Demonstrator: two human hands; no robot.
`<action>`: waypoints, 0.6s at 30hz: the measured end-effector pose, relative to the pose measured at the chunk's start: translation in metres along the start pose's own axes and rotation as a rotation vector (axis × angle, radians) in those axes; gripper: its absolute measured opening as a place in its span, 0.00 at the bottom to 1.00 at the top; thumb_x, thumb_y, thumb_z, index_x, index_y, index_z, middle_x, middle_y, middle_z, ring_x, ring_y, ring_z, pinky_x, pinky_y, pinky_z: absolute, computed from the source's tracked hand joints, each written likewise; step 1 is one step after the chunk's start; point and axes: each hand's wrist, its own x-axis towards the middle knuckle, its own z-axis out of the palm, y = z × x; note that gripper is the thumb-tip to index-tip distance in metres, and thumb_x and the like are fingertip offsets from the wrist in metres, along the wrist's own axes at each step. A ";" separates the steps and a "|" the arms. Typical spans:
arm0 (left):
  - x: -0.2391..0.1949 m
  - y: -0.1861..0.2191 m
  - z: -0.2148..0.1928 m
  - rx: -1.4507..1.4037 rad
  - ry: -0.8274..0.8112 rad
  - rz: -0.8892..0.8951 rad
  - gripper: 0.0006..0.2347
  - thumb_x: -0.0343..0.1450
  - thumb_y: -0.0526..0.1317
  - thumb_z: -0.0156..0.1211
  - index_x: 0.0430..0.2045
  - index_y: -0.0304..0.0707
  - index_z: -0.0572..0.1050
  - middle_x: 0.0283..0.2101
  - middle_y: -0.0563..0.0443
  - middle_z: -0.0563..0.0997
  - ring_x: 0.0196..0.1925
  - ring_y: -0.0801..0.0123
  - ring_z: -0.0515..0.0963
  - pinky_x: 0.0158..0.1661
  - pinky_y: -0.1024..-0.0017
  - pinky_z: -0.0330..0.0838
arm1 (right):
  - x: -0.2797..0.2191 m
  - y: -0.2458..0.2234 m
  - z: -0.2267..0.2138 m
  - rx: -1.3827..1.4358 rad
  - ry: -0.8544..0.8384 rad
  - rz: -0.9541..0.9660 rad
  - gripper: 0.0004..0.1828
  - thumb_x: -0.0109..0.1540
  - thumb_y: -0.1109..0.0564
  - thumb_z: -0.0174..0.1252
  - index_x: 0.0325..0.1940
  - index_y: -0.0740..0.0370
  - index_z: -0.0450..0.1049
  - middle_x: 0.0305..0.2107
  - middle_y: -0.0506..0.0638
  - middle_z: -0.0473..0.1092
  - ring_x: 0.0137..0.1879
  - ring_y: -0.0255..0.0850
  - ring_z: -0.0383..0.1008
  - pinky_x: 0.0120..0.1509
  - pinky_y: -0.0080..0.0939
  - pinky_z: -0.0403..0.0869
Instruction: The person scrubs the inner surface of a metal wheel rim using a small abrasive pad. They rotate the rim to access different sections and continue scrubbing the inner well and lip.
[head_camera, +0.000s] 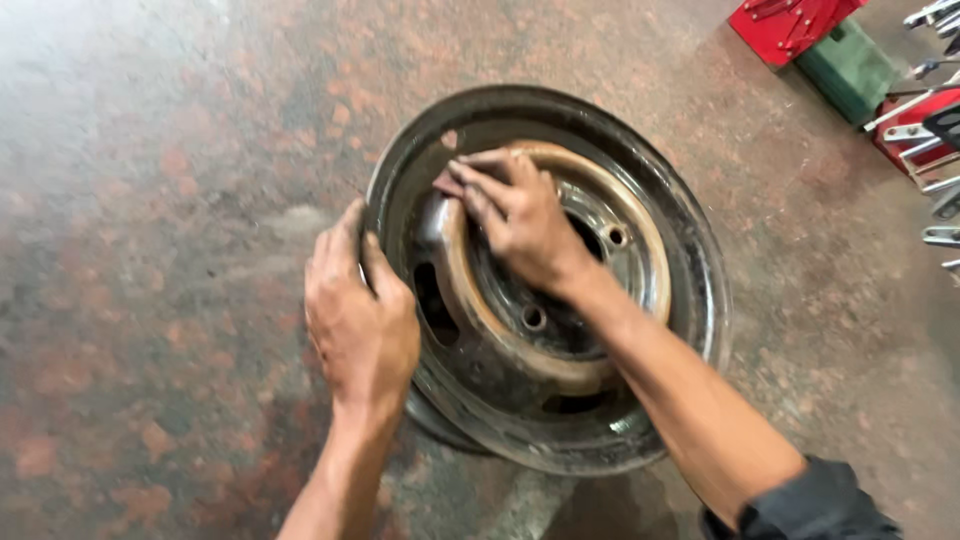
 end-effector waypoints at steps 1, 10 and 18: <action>-0.001 0.001 -0.004 0.013 -0.007 -0.005 0.14 0.76 0.34 0.49 0.55 0.30 0.76 0.52 0.36 0.80 0.55 0.43 0.77 0.54 0.55 0.69 | -0.008 -0.011 0.002 -0.092 -0.005 -0.121 0.13 0.69 0.57 0.53 0.56 0.57 0.78 0.55 0.51 0.74 0.66 0.51 0.72 0.70 0.53 0.70; 0.001 -0.002 0.004 -0.023 0.039 0.001 0.14 0.75 0.34 0.51 0.54 0.30 0.76 0.52 0.36 0.80 0.55 0.44 0.78 0.55 0.56 0.69 | -0.011 -0.007 -0.007 0.075 -0.025 -0.100 0.12 0.68 0.58 0.55 0.52 0.58 0.81 0.52 0.50 0.74 0.62 0.48 0.73 0.68 0.48 0.72; 0.004 0.002 0.002 -0.039 0.039 -0.002 0.13 0.76 0.34 0.50 0.53 0.30 0.76 0.52 0.37 0.81 0.55 0.45 0.79 0.55 0.57 0.70 | -0.002 0.005 -0.016 -0.058 -0.038 -0.067 0.16 0.69 0.56 0.54 0.60 0.59 0.78 0.55 0.53 0.74 0.57 0.48 0.73 0.60 0.50 0.71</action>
